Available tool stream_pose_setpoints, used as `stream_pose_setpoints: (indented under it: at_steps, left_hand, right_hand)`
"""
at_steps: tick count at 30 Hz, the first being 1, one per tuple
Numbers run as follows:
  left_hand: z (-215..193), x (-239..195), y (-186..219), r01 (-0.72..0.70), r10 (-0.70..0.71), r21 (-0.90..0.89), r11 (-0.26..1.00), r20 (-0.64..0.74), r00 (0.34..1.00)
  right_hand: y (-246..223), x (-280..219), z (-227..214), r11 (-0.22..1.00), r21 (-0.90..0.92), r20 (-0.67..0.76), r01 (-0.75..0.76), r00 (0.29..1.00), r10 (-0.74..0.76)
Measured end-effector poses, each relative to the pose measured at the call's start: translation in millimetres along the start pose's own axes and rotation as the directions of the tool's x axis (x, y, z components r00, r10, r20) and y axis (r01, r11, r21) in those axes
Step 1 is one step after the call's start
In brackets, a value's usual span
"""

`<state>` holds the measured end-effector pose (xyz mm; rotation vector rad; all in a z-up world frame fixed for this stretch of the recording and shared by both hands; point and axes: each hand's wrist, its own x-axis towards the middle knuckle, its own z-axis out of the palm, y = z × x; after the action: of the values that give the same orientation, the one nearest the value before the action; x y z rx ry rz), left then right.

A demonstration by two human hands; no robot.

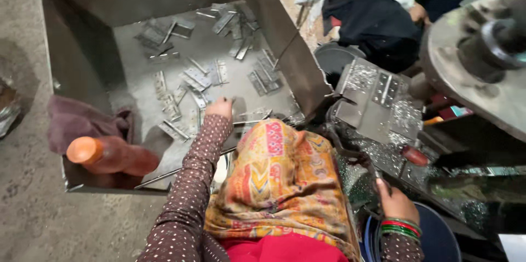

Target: The person uses a mechanical press to shape or punch metal hinge components, placing each piece into a jig and activating the machine, then transferring finished parts into a metal bin.

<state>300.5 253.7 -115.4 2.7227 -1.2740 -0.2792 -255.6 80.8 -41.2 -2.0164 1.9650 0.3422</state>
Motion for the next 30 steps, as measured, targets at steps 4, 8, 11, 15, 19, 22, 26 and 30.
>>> stream_pose_setpoints:
  at_steps: [4, 8, 11, 15, 19, 22, 26, 30]
  left_hand:
    - [54.4, -28.6, -13.8, -0.05, 0.054, -0.066, 0.997, 0.06, 0.997]
    - [92.5, -24.1, 1.0, -0.286, 0.26, -0.107, 0.952, -0.209, 0.943]
    - [111.9, -21.9, 1.9, -0.227, 0.219, -0.133, 0.965, -0.076, 0.973]
    - [140.4, -7.7, -1.7, -0.265, 0.242, -0.074, 0.961, -0.229, 0.943]
    - [146.8, -11.9, -8.7, -0.087, 0.058, -0.136, 0.987, -0.203, 0.978]
    - [135.8, -25.9, -23.0, 0.044, -0.077, -0.265, 0.963, -0.115, 0.99]
    - [100.3, -35.8, -34.8, 0.156, -0.19, -0.238, 0.959, -0.126, 0.974]
    - [-2.5, -41.2, 22.2, 0.099, -0.238, -0.444, 0.89, -0.268, 0.934]
  right_hand:
    - [3.8, 3.5, 5.3, 0.998, -0.056, -0.007, 0.028, 1.0, -0.028]
    - [-2.4, -0.9, 0.1, 0.998, -0.066, 0.002, -0.023, 1.0, 0.023]
    - [0.6, -2.0, 3.1, 0.999, -0.041, -0.008, -0.015, 1.0, 0.015]
    - [5.9, 8.9, 8.0, 0.997, -0.067, 0.017, -0.045, 0.999, 0.046]
    - [9.9, 13.1, 9.9, 0.995, -0.091, -0.016, -0.029, 0.999, 0.028]
    - [3.1, 7.5, 8.3, 0.997, -0.067, 0.001, -0.043, 0.999, 0.043]
    - [-6.5, 1.0, -0.2, 0.998, -0.025, 0.012, -0.053, 0.999, 0.053]
    - [-14.1, -5.0, -5.3, 0.997, -0.018, 0.045, -0.072, 0.996, 0.072]
